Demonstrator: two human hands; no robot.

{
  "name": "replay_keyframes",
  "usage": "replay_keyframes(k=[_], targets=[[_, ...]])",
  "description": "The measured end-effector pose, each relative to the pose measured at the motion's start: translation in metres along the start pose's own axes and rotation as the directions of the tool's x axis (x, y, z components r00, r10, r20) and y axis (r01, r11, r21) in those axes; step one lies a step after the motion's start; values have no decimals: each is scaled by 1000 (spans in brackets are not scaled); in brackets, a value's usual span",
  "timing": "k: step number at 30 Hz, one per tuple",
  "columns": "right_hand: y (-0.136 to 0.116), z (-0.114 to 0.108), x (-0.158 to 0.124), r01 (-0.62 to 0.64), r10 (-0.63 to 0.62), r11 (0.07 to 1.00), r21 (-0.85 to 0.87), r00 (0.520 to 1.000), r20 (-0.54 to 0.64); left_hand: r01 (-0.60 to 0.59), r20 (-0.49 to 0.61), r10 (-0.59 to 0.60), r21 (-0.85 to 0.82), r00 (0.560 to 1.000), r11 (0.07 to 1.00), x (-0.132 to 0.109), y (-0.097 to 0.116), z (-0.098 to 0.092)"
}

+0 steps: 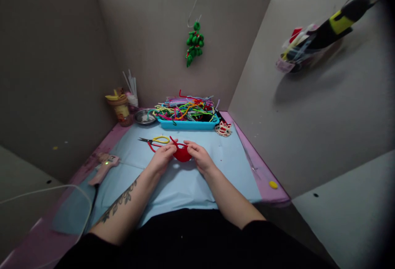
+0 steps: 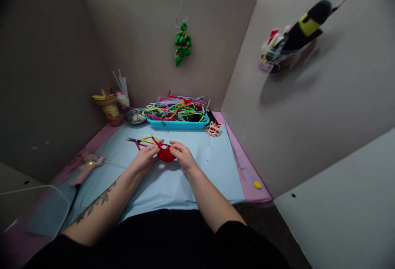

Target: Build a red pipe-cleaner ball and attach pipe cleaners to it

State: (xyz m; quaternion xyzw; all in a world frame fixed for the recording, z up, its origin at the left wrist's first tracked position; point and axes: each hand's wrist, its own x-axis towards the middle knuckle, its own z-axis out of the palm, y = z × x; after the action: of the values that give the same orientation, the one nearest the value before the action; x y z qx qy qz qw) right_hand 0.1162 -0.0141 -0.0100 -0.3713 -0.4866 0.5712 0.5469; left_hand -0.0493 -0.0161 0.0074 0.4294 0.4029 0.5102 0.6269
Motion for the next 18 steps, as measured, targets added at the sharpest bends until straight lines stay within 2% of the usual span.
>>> replay_keyframes(k=[5,8,11,14,18], targets=[[1,3,-1,-141,130,968,209,989,66,95,55,-93,-33,994,995,2,-5,1],[3,5,1,-268,235,869,416,963,128,108,118,-97,-85,988,991,1,-1,-1],[1,6,4,-357,329,738,572,931,156,37,117,-22,-127,993,991,0,6,-4],[-3,3,5,-417,368,652,633,904,217,30,56,-20,-187,998,982,2,8,-7],[-4,-1,4,-473,358,642,603,881,310,137,82,-120,-255,989,957,6,5,-9]])
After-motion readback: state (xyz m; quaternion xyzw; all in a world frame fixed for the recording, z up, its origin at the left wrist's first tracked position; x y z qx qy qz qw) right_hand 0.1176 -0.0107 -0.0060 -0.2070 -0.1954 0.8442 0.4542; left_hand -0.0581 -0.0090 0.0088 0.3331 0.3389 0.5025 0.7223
